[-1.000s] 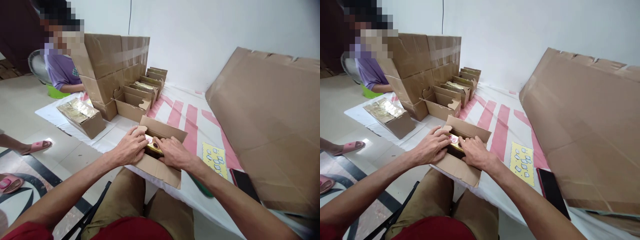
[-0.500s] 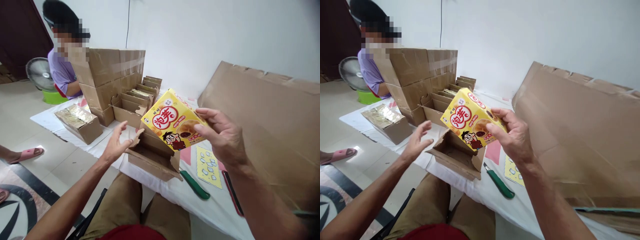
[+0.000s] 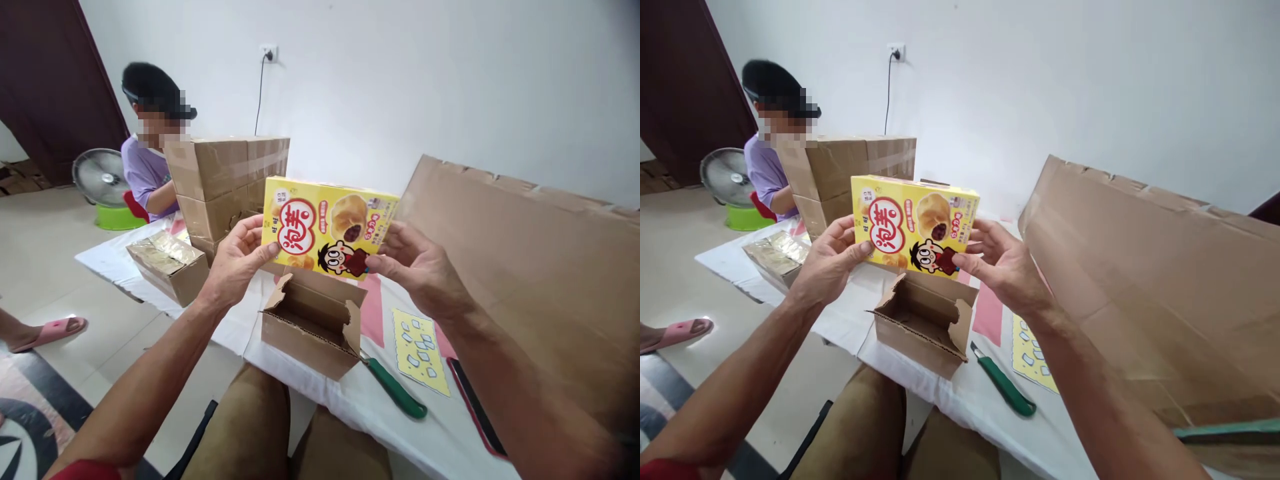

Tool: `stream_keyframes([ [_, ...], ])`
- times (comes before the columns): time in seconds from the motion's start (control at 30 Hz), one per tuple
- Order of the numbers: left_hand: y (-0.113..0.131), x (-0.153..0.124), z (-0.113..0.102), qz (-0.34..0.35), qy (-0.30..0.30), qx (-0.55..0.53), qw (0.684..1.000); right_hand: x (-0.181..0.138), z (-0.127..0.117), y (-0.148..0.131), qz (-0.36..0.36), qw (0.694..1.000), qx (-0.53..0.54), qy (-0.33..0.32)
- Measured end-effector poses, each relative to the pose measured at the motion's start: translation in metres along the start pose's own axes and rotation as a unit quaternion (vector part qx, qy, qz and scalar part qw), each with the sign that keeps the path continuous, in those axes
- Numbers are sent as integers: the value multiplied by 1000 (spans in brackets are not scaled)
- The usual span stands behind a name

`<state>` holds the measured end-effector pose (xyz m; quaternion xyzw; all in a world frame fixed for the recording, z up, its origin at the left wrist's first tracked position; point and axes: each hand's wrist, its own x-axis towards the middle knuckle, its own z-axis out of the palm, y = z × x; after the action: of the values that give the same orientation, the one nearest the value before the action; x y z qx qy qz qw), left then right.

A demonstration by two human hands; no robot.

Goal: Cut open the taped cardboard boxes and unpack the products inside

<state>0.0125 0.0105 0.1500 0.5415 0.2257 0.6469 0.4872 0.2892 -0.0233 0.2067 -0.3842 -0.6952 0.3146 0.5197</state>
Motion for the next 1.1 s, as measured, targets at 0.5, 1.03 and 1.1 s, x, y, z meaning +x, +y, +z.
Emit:
stream_keyframes([
  [0.5,11,61,-44,68,46,41,996,93,36,-13,-9,998,-35,-59],
  [1.03,-186,-47,-126,-175,302,246,904,138,188,139,100,799,-515,-294],
  [1.1,-204,-38,-120,-170,266,269,910,135,194,147,96,776,-545,-303],
])
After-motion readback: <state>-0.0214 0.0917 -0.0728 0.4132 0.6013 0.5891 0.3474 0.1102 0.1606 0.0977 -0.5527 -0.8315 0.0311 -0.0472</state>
